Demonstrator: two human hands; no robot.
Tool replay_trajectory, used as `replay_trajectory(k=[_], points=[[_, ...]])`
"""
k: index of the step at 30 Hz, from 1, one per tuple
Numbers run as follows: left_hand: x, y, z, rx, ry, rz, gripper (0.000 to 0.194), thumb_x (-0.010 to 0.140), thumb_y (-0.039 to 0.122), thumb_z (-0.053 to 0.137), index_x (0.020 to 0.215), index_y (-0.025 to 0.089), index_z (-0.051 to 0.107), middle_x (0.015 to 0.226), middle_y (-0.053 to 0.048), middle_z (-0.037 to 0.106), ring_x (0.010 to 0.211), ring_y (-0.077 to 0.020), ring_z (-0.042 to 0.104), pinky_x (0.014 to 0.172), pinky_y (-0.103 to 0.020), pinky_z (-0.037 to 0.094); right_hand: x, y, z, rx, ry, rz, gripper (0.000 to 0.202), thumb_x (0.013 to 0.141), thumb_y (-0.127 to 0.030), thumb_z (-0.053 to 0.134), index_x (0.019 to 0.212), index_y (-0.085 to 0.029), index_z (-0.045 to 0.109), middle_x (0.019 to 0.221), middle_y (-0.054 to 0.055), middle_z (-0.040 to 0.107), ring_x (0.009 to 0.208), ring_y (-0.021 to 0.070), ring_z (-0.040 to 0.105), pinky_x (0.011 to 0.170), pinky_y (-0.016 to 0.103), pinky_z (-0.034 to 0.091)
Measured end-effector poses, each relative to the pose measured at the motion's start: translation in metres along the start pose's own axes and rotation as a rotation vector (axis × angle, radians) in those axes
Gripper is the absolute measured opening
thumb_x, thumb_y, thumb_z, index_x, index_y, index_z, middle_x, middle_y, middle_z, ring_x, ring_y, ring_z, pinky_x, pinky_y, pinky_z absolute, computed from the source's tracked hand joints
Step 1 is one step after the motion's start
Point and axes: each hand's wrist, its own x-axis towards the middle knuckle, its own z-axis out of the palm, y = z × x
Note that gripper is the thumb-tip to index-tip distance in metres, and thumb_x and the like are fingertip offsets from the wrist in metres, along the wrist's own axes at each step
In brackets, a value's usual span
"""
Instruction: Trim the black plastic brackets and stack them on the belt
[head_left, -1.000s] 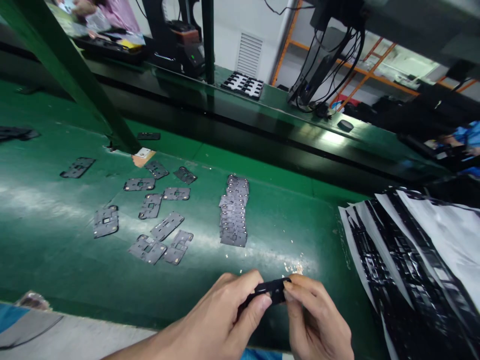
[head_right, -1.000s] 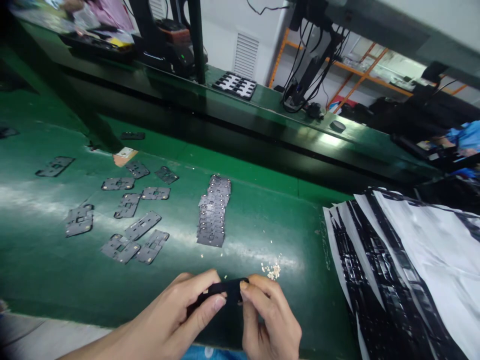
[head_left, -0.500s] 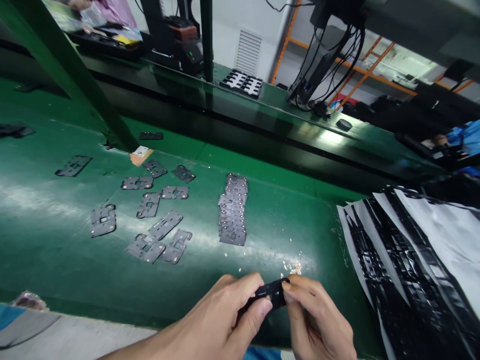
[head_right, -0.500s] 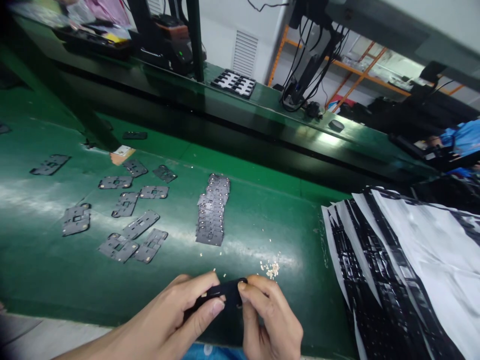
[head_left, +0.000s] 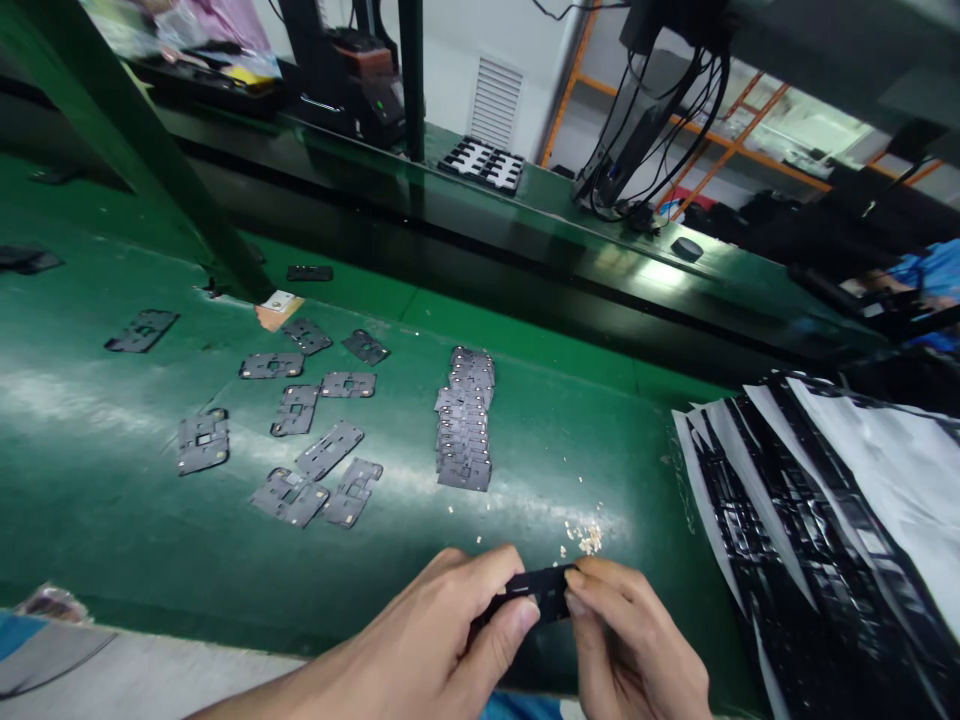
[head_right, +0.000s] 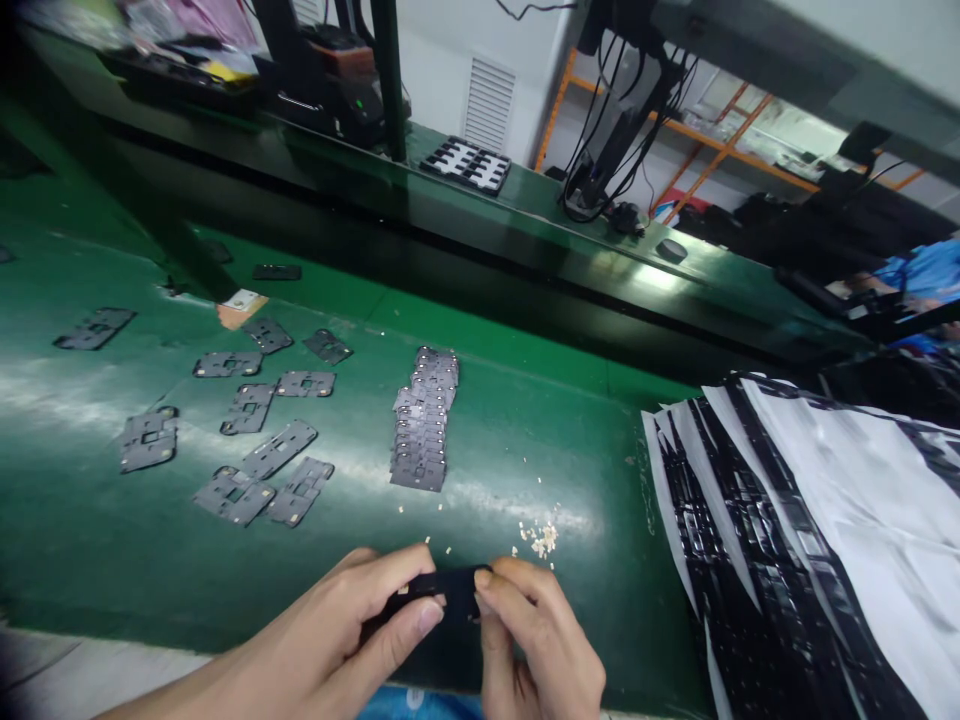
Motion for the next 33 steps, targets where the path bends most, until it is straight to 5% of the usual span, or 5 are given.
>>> replay_trajectory(k=[9,19,33], points=[[0.0,0.008,-0.006,0.001,-0.031,0.004,0.035,0.111,0.043,0.034,0.086,0.022,0.048,0.076,0.0,0.057,0.075,-0.019,0.051,0.066,-0.031,0.036,0.002,0.003,-0.006,-0.031,-0.038,-0.053,0.043,0.085,0.011,0.068,0.116,-0.017,0.077,0.097,0.007,0.076,0.082,0.0169,0.078,0.068,0.026,0.067],[-0.006,0.015,-0.002,-0.041,0.034,-0.01,0.04,0.11,0.049,0.036,0.084,0.023,0.049,0.074,0.001,0.056,0.071,-0.0173,0.052,0.066,-0.031,0.037,0.003,-0.017,-0.003,-0.084,0.06,0.069,0.041,0.085,0.007,0.067,0.107,-0.024,0.081,0.089,0.004,0.076,0.073,0.0164,0.078,0.063,0.025,0.064],[-0.008,0.017,-0.003,-0.044,0.004,-0.018,0.038,0.11,0.047,0.037,0.083,0.023,0.047,0.074,0.002,0.055,0.07,-0.0168,0.049,0.067,-0.031,0.036,0.01,-0.019,-0.004,0.038,0.026,0.16,0.026,0.091,0.003,0.065,0.098,-0.02,0.075,0.092,0.004,0.073,0.076,0.0152,0.074,0.065,0.025,0.06]])
